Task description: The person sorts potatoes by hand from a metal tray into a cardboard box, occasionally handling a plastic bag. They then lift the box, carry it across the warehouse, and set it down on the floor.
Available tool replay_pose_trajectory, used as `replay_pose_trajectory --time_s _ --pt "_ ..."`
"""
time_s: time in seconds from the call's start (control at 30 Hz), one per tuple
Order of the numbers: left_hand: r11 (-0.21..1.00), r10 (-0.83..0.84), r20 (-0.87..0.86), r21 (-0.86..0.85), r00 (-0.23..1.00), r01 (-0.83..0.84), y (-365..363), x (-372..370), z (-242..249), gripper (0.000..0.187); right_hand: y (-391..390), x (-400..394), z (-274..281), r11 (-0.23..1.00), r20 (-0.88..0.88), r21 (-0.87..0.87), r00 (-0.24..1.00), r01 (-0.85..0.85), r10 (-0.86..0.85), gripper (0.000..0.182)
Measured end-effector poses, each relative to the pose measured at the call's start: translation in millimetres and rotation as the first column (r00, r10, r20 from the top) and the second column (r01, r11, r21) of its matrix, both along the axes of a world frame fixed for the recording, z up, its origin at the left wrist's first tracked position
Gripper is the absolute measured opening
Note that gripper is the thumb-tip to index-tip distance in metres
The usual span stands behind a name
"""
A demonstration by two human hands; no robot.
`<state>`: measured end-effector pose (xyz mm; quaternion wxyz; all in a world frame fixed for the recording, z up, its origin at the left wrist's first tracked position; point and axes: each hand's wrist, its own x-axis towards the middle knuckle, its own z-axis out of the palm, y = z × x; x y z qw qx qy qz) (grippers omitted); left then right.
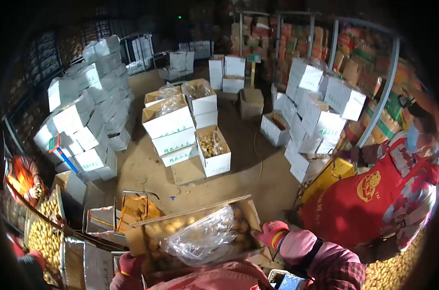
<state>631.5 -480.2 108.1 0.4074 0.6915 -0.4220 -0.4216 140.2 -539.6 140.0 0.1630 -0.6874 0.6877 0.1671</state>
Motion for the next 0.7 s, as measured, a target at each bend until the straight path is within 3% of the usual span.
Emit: replay_pose_trajectory --time_s 0.07,0.1,0.13,0.2,0.23,0.33,0.37,0.43,0.47,0.5,0.53,0.6,0.63,0.67,0.7 --pt "0.997 -0.073 0.088 -0.033 0.993 0.076 -38 -23 6 0.026 -22 -21 -11 0.998 0.021 0.037 0.999 0.042 -0.043 0.071" --pt "0.998 -0.061 -0.053 0.002 0.997 0.061 -55 -43 23 0.024 -38 -31 -13 0.995 0.017 0.042 0.996 0.086 -0.087 0.071" --pt "0.998 -0.069 -0.043 0.011 0.997 0.069 -75 -49 24 0.024 -53 -42 -23 0.994 0.028 0.052 0.995 0.094 -0.095 0.071" --pt "0.983 -0.183 0.166 0.049 0.969 0.177 -115 -59 16 0.025 -71 -59 -33 0.997 0.096 -0.016 0.993 0.075 -0.073 0.071" --pt "0.977 -0.211 0.164 0.052 0.964 0.205 -136 -65 9 0.025 -81 -65 -32 0.981 0.096 0.037 0.976 0.191 -0.193 0.071" --pt "0.962 -0.27 0.294 0.118 0.917 0.246 -199 -70 -13 0.026 -108 -85 -51 0.958 0.171 -0.046 0.947 0.283 -0.272 0.066" --pt "0.94 -0.328 0.479 0.249 0.815 0.232 -221 -95 15 0.026 -118 -90 -57 0.954 0.172 -0.048 0.943 0.297 -0.285 0.066" --pt "0.918 -0.39 0.455 0.262 0.8 0.298 -269 -99 -11 0.024 -142 -109 -75 0.966 0.164 -0.045 0.955 0.256 -0.246 0.062" --pt "0.902 -0.426 0.435 0.269 0.793 0.337 -296 -96 -38 0.022 -150 -121 -121 0.942 0.143 -0.226 0.965 0.249 -0.221 0.059" --pt "0.897 -0.436 0.403 0.266 0.805 0.352 -321 -97 -53 0.028 -168 -125 -110 0.935 0.147 -0.1 0.934 0.34 -0.324 0.058" --pt "0.892 -0.445 0.37 0.264 0.815 0.367 -345 -97 -68 0.034 -181 -128 -107 0.929 0.201 -0.185 0.938 0.32 -0.283 0.054" --pt "0.836 -0.537 0.462 0.402 0.706 0.373 -388 -160 9 0.05 -218 -137 -109 0.904 0.155 -0.123 0.908 0.41 -0.39 0.06" --pt "0.842 -0.54 0.568 0.367 0.622 0.396 -425 -149 -47 0.058 -236 -138 -104 0.907 0.11 -0.178 0.924 0.382 -0.367 0.053" --pt "0.849 -0.528 0.559 0.329 0.639 0.414 -459 -149 -67 0.058 -254 -167 -146 0.964 -0.034 -0.172 0.977 0.202 -0.21 0.048" --pt "0.823 -0.554 0.603 0.294 0.574 0.486 -490 -154 -77 0.058 -288 -178 -137 0.959 -0.067 -0.197 0.973 0.203 -0.219 0.048"
